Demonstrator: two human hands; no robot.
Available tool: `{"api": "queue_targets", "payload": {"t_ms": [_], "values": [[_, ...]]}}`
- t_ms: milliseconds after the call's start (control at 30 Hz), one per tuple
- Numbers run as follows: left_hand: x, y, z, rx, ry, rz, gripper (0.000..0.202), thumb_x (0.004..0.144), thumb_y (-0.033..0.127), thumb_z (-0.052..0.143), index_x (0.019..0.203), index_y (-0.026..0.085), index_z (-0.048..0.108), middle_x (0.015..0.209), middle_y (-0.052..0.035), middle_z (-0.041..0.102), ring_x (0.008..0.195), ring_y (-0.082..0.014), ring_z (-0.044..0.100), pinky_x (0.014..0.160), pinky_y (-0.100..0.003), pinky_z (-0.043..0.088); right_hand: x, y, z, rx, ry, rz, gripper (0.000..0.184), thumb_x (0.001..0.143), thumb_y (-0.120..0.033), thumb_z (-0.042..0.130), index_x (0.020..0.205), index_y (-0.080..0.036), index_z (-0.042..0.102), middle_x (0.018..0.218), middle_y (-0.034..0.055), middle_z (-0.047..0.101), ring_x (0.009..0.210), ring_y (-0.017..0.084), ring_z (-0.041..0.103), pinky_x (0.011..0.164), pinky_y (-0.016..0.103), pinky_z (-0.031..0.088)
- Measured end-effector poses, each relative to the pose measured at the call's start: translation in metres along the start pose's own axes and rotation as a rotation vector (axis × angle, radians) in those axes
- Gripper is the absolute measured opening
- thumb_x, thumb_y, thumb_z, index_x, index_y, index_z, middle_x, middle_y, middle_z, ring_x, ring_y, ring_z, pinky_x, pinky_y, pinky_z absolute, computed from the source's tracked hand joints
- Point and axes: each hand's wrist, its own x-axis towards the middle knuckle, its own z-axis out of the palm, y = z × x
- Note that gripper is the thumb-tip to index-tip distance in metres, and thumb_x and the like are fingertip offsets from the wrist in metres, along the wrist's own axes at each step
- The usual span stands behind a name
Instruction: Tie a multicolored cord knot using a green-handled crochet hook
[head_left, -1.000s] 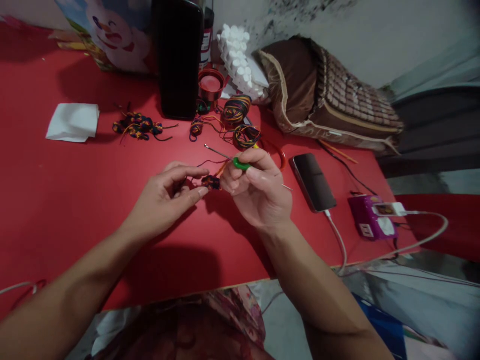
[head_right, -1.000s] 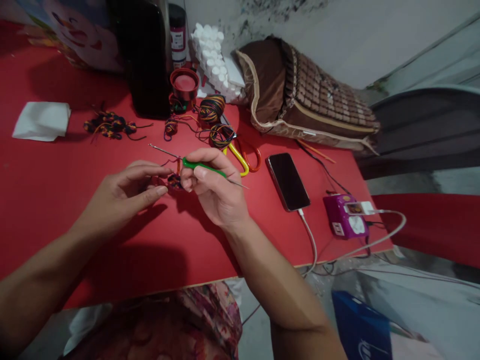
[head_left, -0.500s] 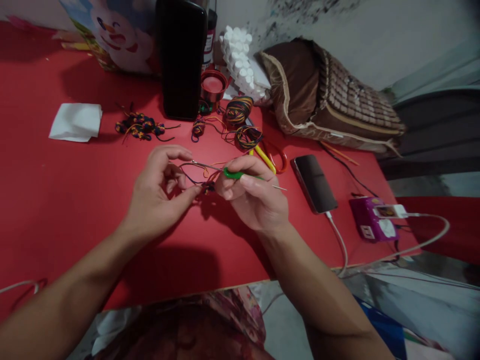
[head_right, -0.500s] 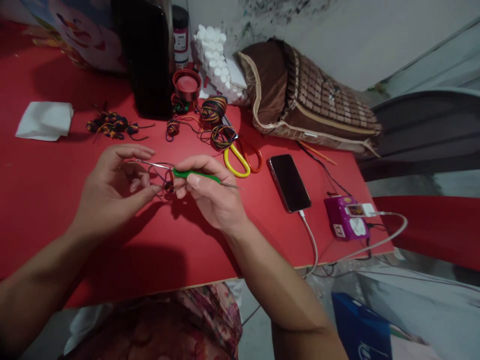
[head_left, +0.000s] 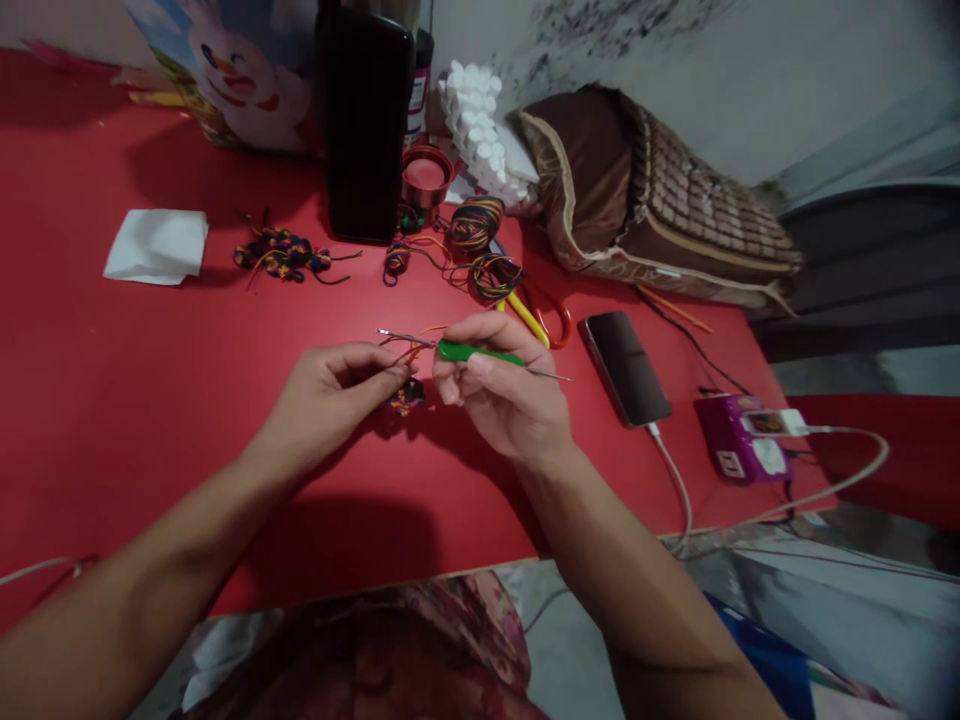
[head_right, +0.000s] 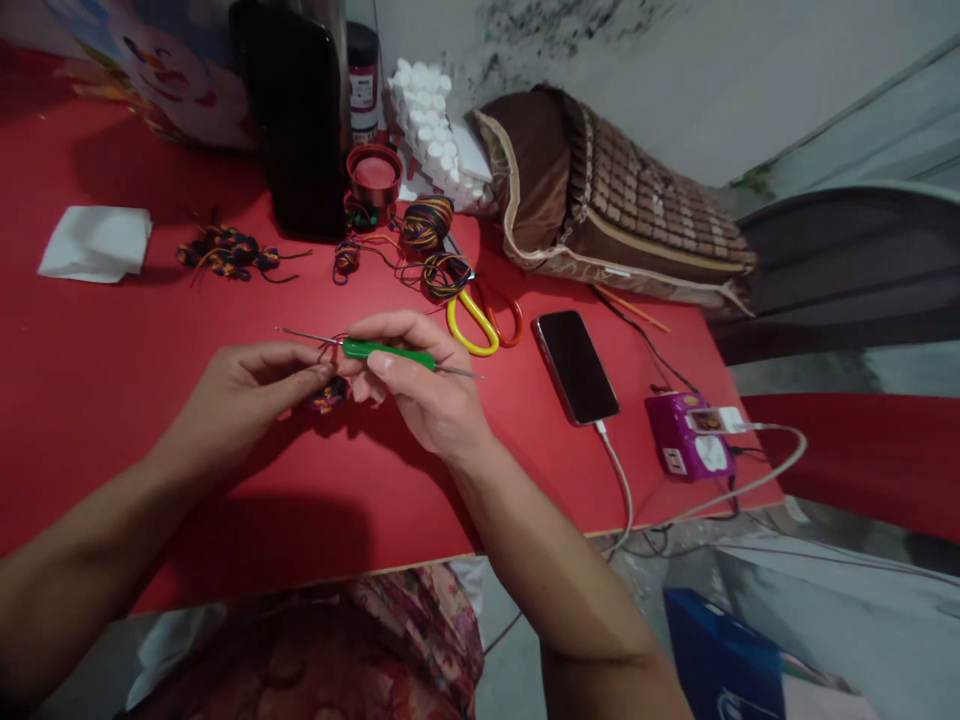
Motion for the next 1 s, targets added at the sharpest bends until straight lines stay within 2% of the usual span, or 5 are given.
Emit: {"api": "queue_targets", "payload": {"t_ms": [133, 300, 533, 700, 1000], "values": [[0.002, 0.0, -0.002, -0.091, 0.089, -0.002, 0.008, 0.08, 0.026, 0.089, 0.079, 0.019, 0.085, 0.074, -0.0026, 0.077, 0.063, -0.0112, 0.066, 0.058, -0.02, 0.05, -0.001, 0.005, -0.003, -0.01, -0.075, 0.022, 0.013, 0.085, -0.029, 0.083, 0.095, -0.021, 0.081, 0.078, 0.003, 0.082, 0.053, 0.01, 0.062, 0.047, 0.021, 0.043], [0.002, 0.0, -0.004, -0.136, 0.068, 0.007, 0.011, 0.078, 0.028, 0.093, 0.077, 0.02, 0.086, 0.071, -0.0017, 0.076, 0.06, -0.0098, 0.064, 0.056, -0.019, 0.05, -0.002, 0.012, -0.006, -0.033, -0.137, 0.042, 0.015, 0.087, -0.03, 0.084, 0.1, -0.021, 0.083, 0.08, 0.0028, 0.083, 0.047, 0.007, 0.056, 0.043, 0.021, 0.04], [0.003, 0.003, -0.004, -0.311, -0.033, -0.054, 0.013, 0.071, 0.025, 0.097, 0.077, 0.02, 0.086, 0.073, -0.0021, 0.078, 0.059, -0.0108, 0.067, 0.055, -0.02, 0.055, 0.0, 0.011, -0.004, -0.011, -0.091, 0.092, 0.019, 0.084, -0.031, 0.084, 0.099, -0.02, 0.082, 0.077, 0.0034, 0.082, 0.047, 0.008, 0.053, 0.042, 0.021, 0.038], [0.002, 0.005, -0.002, -0.339, 0.029, -0.051, 0.019, 0.065, 0.021, 0.099, 0.081, 0.018, 0.088, 0.081, -0.0043, 0.082, 0.073, -0.0148, 0.076, 0.07, -0.023, 0.063, 0.001, 0.009, -0.002, -0.003, -0.045, 0.096, 0.019, 0.082, -0.029, 0.084, 0.098, -0.02, 0.083, 0.072, 0.001, 0.078, 0.048, 0.007, 0.047, 0.044, 0.022, 0.034], [0.0, 0.01, -0.003, -0.336, 0.016, -0.105, 0.025, 0.066, 0.025, 0.098, 0.089, 0.019, 0.089, 0.085, -0.007, 0.084, 0.066, -0.0165, 0.075, 0.06, -0.025, 0.062, 0.001, 0.013, -0.003, -0.077, 0.021, 0.073, 0.019, 0.083, -0.03, 0.086, 0.098, -0.02, 0.081, 0.068, -0.0023, 0.07, 0.051, 0.008, 0.046, 0.047, 0.023, 0.034]]}}
